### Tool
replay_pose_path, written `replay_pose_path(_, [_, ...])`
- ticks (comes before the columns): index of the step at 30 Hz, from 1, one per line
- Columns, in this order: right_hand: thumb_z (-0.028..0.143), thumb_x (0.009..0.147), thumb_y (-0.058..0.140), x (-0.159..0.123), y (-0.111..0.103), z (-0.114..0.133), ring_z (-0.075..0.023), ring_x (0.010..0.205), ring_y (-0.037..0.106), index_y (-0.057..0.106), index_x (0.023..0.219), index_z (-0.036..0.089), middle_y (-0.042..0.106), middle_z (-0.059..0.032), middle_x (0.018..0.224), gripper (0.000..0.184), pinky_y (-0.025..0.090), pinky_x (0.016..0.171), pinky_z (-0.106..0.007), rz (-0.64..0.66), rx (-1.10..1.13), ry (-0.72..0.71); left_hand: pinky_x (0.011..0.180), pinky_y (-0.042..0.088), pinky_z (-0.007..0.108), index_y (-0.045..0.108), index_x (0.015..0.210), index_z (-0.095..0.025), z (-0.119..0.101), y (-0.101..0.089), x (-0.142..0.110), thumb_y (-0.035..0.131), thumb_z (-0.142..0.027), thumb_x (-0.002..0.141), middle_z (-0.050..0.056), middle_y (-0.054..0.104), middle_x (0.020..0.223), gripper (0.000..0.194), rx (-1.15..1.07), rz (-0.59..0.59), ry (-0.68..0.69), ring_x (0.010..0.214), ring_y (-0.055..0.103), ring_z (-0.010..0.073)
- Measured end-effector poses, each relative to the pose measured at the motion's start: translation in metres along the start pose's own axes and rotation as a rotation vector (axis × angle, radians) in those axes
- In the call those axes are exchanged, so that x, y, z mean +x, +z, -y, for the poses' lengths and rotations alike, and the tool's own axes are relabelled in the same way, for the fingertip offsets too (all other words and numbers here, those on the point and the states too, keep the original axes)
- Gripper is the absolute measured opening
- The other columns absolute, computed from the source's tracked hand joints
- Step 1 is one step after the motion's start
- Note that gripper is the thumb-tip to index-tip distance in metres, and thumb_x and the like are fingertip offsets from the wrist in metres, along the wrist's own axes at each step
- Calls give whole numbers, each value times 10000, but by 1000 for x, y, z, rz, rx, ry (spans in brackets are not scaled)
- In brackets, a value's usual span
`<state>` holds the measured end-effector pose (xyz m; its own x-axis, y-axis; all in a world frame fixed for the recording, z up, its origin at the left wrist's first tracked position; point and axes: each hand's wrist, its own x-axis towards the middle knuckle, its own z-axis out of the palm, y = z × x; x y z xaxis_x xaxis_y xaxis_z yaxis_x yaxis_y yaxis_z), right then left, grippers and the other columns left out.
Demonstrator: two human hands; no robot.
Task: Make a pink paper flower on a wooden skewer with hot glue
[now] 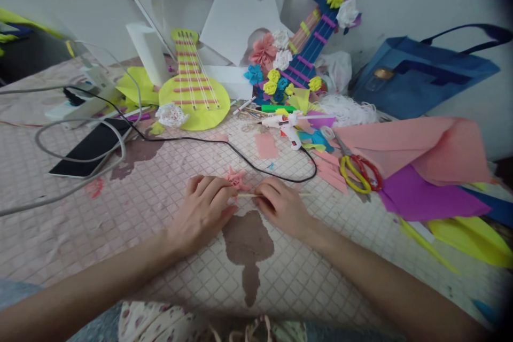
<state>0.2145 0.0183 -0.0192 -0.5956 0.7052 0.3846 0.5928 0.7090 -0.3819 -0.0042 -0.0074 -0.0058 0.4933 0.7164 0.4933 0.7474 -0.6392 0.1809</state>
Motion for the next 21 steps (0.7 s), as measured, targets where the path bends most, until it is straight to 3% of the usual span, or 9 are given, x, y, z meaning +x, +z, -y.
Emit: replay_pose_path(21, [146,885,468,2,3,2,-201,884,559,533,899,202,578,-64,905,88,490,737,-332,-9,-43,-10,825,359,407,605,960,-202,1,5,2,511,-197,895,35,644,952,114,24,14,-9,887,539,209])
